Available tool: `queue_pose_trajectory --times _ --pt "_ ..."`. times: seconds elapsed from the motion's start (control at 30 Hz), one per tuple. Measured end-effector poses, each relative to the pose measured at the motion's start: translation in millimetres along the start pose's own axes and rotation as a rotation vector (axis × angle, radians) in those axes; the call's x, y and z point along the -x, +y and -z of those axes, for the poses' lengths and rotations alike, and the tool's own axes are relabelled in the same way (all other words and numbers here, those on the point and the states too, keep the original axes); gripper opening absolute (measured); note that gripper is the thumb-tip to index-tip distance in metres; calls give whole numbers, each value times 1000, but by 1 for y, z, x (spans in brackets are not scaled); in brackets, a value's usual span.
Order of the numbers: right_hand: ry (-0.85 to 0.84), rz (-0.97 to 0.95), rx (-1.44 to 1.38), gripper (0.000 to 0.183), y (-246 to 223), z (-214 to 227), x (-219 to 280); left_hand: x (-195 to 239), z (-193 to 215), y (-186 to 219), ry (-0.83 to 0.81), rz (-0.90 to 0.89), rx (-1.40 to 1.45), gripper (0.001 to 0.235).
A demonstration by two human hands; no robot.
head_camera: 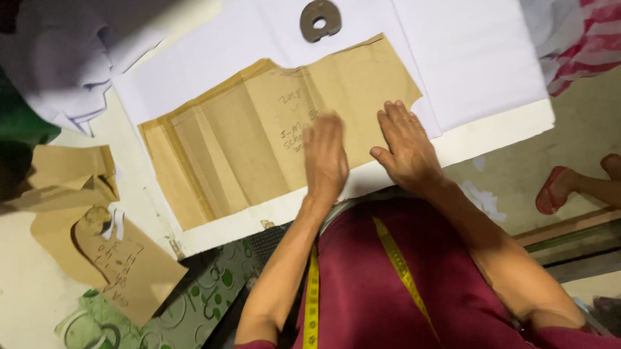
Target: The person arranges a brown paper pattern on a white sheet on a table, smooths it down, and then uses scissors to cut along the pattern's edge. The person handles the paper and scissors throughout the process.
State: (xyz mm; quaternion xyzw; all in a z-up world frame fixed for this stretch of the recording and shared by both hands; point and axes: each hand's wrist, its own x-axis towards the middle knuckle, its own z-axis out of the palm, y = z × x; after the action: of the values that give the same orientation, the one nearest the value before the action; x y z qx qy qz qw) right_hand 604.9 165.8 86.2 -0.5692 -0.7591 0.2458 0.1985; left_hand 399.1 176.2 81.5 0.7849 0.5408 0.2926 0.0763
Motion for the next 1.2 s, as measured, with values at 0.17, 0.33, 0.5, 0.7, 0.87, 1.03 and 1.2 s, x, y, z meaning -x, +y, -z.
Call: queue_pose_trajectory --times 0.17,0.33,0.5,0.7,0.87,1.03,1.2 --pt "10 -10 31 73 -7 1 1 -9 15 -9 -318 167 -104 58" --pt "24 -12 123 76 -9 -4 1 -11 14 -8 -413 173 -169 71" --pt "-4 -18 222 74 -5 -11 5 -9 12 -8 -391 108 -237 85" --pt "63 67 283 69 21 -5 3 3 8 -11 -233 -140 -184 56" --pt "22 266 168 54 55 34 -8 4 6 -20 -189 -325 -146 49" --pt "-101 307 22 69 56 81 -21 -4 17 -15 -261 -362 -168 59" --pt "-172 353 87 45 71 85 -28 -7 20 -14 -310 -362 -213 65"
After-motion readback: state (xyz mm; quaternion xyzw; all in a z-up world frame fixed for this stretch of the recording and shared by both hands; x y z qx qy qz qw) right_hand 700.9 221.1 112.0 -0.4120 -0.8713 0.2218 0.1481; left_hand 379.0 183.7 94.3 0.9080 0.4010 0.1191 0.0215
